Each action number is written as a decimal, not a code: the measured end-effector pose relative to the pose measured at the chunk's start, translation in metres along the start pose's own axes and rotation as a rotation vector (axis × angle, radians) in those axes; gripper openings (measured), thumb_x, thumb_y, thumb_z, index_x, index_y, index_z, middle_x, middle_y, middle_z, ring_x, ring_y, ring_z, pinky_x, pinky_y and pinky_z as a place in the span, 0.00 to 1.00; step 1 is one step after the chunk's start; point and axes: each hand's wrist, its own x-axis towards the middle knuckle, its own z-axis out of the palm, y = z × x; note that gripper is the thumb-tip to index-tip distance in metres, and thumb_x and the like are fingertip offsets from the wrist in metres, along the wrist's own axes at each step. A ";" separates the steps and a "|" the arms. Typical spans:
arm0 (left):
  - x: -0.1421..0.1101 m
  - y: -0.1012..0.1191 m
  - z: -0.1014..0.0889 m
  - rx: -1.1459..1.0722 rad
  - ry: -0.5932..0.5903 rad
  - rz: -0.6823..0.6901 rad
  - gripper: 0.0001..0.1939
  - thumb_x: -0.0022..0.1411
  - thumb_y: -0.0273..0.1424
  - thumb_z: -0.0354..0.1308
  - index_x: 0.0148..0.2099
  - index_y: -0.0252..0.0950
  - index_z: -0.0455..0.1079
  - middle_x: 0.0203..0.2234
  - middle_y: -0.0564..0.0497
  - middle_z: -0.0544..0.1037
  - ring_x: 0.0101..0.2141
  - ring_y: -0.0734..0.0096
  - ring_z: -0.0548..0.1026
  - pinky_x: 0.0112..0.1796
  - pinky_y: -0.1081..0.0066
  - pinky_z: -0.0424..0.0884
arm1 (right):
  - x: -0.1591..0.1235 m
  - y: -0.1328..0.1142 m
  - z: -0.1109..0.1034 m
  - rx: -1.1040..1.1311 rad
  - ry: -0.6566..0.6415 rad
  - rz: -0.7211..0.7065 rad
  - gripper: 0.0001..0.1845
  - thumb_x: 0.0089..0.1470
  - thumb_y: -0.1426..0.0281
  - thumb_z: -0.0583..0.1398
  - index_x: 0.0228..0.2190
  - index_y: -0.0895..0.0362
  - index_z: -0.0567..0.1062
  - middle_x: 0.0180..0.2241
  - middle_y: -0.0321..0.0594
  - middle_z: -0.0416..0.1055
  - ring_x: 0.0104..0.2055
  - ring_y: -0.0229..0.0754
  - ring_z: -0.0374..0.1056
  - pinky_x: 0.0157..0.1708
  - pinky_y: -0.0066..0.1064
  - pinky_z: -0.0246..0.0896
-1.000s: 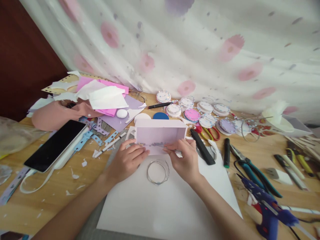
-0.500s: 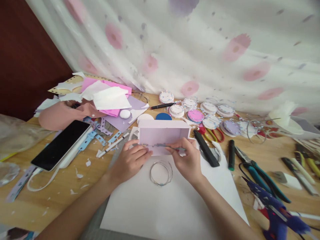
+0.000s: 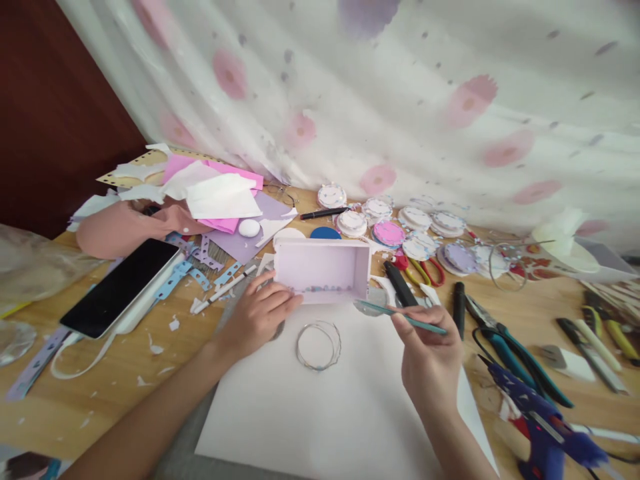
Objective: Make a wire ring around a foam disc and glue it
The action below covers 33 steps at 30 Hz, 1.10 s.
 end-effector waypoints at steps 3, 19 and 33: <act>0.002 -0.008 0.003 -0.012 -0.009 -0.010 0.16 0.63 0.17 0.50 0.49 0.35 0.71 0.32 0.51 0.79 0.40 0.69 0.74 0.55 0.57 0.63 | -0.006 0.009 -0.014 0.043 0.067 0.091 0.14 0.41 0.72 0.71 0.24 0.56 0.70 0.27 0.33 0.74 0.33 0.39 0.74 0.38 0.33 0.65; 0.027 0.056 -0.035 -0.323 -0.486 -0.296 0.37 0.57 0.41 0.61 0.65 0.39 0.53 0.58 0.41 0.64 0.57 0.54 0.64 0.55 0.57 0.65 | -0.020 0.002 -0.022 0.194 0.063 0.260 0.15 0.42 0.70 0.71 0.24 0.55 0.68 0.26 0.31 0.71 0.36 0.40 0.73 0.40 0.33 0.62; 0.037 0.059 -0.039 -0.447 -0.148 -0.336 0.16 0.59 0.28 0.58 0.51 0.37 0.67 0.42 0.45 0.76 0.43 0.64 0.74 0.45 0.66 0.70 | -0.026 -0.007 -0.018 0.176 -0.021 0.240 0.13 0.43 0.70 0.70 0.25 0.55 0.69 0.26 0.33 0.71 0.36 0.44 0.75 0.39 0.35 0.66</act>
